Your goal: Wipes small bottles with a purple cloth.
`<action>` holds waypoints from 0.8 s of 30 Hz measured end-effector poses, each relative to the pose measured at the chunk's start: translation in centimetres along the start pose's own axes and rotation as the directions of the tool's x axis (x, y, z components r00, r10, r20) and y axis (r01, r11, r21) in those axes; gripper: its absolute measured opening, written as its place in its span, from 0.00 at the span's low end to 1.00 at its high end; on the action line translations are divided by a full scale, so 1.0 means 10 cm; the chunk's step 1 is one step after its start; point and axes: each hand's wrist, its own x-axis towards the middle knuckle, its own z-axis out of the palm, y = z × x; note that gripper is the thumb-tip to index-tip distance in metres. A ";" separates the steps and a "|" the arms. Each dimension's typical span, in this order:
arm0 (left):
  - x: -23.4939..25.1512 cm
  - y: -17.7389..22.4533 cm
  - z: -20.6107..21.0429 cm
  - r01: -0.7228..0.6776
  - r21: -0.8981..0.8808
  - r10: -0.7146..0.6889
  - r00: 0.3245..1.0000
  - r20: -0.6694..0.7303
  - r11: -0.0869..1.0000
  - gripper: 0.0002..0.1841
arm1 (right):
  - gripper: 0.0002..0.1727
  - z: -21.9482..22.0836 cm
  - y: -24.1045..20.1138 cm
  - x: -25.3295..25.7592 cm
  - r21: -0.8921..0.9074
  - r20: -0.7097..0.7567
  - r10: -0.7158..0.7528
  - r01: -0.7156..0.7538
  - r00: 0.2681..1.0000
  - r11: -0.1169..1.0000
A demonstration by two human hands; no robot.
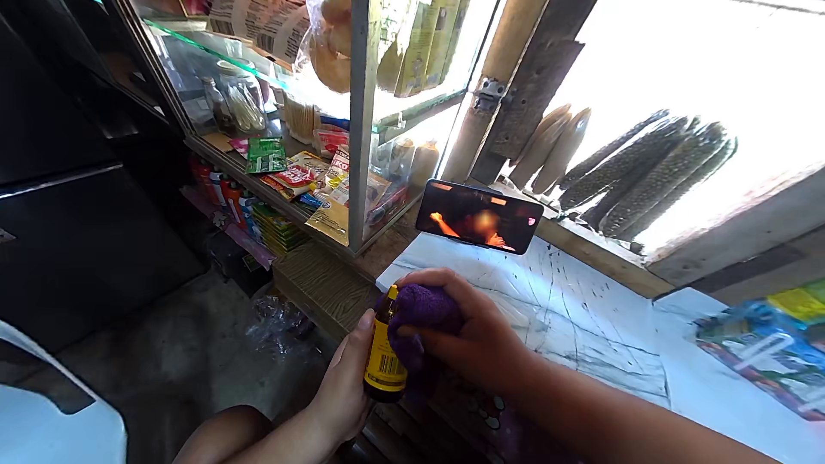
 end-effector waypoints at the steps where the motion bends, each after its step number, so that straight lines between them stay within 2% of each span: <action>1: 0.00 0.00 0.00 -0.003 0.006 0.003 1.000 0.006 1.000 0.29 | 0.21 0.00 0.00 0.00 0.008 -0.005 0.010 -0.010 1.000 1.000; 6: 0.02 -0.01 -0.01 -0.047 0.046 0.045 0.998 0.048 0.998 0.29 | 0.18 -0.03 -0.03 0.00 0.135 0.004 0.143 -0.142 0.990 0.981; 11: 0.03 0.03 -0.07 -0.100 0.201 0.081 0.992 0.101 0.975 0.29 | 0.17 -0.02 -0.05 0.00 0.263 -0.021 0.213 -0.200 0.977 0.944; 16: 0.06 0.12 -0.08 -0.060 0.310 0.051 0.998 0.037 0.949 0.28 | 0.14 -0.03 -0.05 0.03 0.341 -0.069 0.328 -0.287 0.942 0.895; 19: 0.08 0.11 -0.10 -0.078 0.353 0.063 0.997 0.053 0.932 0.27 | 0.14 -0.03 -0.05 0.04 0.342 -0.089 0.337 -0.289 0.937 0.894; 21: 0.08 0.09 -0.14 -0.121 0.382 0.080 0.990 0.119 0.916 0.30 | 0.14 -0.03 -0.05 0.04 0.329 -0.100 0.327 -0.279 0.940 0.902; 24: 0.08 0.08 -0.13 -0.178 0.375 0.109 0.974 0.199 0.910 0.26 | 0.16 -0.02 0.00 0.02 0.228 -0.092 0.250 -0.224 0.964 0.948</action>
